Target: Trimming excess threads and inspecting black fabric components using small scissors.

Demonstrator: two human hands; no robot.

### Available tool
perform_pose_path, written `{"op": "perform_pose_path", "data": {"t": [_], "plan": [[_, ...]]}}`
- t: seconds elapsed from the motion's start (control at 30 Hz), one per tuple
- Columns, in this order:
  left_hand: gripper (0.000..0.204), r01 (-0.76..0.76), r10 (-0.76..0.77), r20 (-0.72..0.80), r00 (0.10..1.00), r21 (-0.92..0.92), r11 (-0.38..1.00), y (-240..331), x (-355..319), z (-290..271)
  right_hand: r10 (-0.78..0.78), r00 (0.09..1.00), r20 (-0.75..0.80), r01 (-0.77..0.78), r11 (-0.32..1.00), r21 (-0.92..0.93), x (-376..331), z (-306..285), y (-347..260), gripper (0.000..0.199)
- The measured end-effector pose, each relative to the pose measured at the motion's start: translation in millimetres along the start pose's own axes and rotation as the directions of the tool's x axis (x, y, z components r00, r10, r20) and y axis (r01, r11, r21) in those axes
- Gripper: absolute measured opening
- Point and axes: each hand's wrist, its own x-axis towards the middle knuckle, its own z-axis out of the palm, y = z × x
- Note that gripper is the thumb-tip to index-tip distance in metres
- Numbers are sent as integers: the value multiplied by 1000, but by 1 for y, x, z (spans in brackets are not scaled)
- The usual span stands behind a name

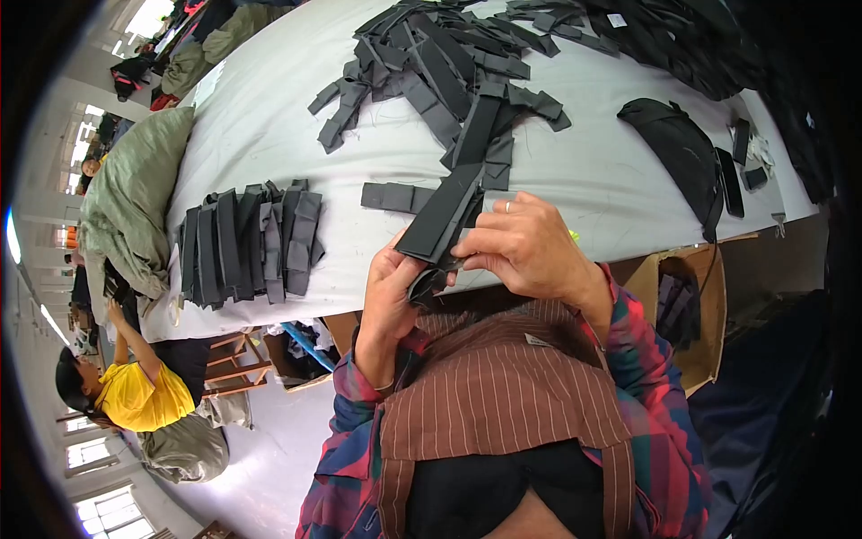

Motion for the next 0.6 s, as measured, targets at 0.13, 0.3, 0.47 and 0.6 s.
{"op": "perform_pose_path", "data": {"t": [0.13, 0.3, 0.47, 0.6], "plan": [[32, -30, 29, -22, 999, -38, 999, 0, -5, 0, -13, 999, 39, 7, 987, 159, 1, -5, 4, 18], [54, -118, 117, 30, 993, 49, 992, 2, -9, 8, 134, 988, -77, -102, 939, 329, 3, -5, -7, 34], [45, -120, 130, -49, 990, 172, 978, -6, -17, 18, 76, 962, -261, -32, 985, 168, 11, 14, -29, 44], [22, 24, -35, 74, 997, 146, 989, 0, -25, 14, 173, 932, -318, -97, 965, 242, 6, 29, -17, 21]]}}
